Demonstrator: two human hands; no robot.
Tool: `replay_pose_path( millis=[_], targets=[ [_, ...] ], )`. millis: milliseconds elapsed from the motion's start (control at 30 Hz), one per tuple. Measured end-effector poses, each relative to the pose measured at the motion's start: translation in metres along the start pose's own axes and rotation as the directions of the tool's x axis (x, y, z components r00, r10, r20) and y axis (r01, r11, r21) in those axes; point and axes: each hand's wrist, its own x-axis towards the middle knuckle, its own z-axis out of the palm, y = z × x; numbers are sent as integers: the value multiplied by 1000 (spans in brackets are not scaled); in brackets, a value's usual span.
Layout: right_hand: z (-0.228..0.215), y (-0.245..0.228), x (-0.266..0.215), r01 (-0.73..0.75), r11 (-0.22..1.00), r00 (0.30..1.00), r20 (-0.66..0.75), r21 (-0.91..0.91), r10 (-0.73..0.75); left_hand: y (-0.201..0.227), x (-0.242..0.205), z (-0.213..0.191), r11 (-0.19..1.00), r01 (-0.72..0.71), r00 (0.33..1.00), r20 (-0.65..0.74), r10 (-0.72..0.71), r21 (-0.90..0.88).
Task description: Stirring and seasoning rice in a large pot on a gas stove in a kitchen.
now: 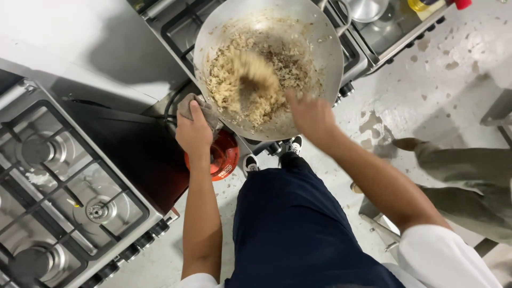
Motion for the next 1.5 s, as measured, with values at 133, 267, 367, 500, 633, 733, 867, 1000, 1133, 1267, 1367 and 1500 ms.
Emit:
replay_pose_path(
  millis=[133, 267, 367, 500, 633, 733, 867, 1000, 1133, 1267, 1367, 1500],
  targets=[
    [-63, 3, -46, -59, 998, 998, -27, 22, 59, -6, 5, 3, 999, 16, 1000, -14, -15, 34],
    [-58, -16, -89, 78, 995, 983, 173, -60, -66, 1, 2, -3, 998, 60, 998, 23, -60, 22],
    [9, 10, -33, -2, 989, 986, -163, -150, -23, 11, -1, -6, 999, 29, 999, 24, -29, -29],
    [-25, 32, -15, -103, 977, 946, -322, -187, 38, -6, 7, 1, 993, 54, 998, 27, -57, 106],
    [-85, 25, -73, -210, 977, 963, 165, -35, 212, -3, 4, -2, 995, 66, 998, 12, -68, 71],
    [-61, 28, -67, -128, 985, 974, 174, -119, 148, 0, 4, -2, 996, 55, 998, 15, -57, 73],
    [7, 48, 19, -180, 976, 980, -105, -119, 168, -22, 8, 6, 995, -15, 1000, -2, 16, 103],
    [-71, 27, -23, -290, 951, 953, 129, 104, 276, -3, 8, -1, 998, 17, 1000, 18, -18, 60],
    [-56, 15, -58, -61, 979, 983, 158, -196, 93, -9, 8, 3, 993, 50, 999, 9, -51, 109],
    [-10, 16, -3, -142, 979, 990, 2, 149, 143, 0, 4, -5, 997, 48, 998, 45, -51, 68],
    [-35, 37, 5, -216, 976, 976, -7, -12, 216, -2, 3, -6, 998, 3, 999, 37, -5, 60],
    [-73, 48, -59, -151, 983, 987, -74, -106, 144, 2, 3, -9, 998, 43, 998, 45, -45, 43]
  ],
)
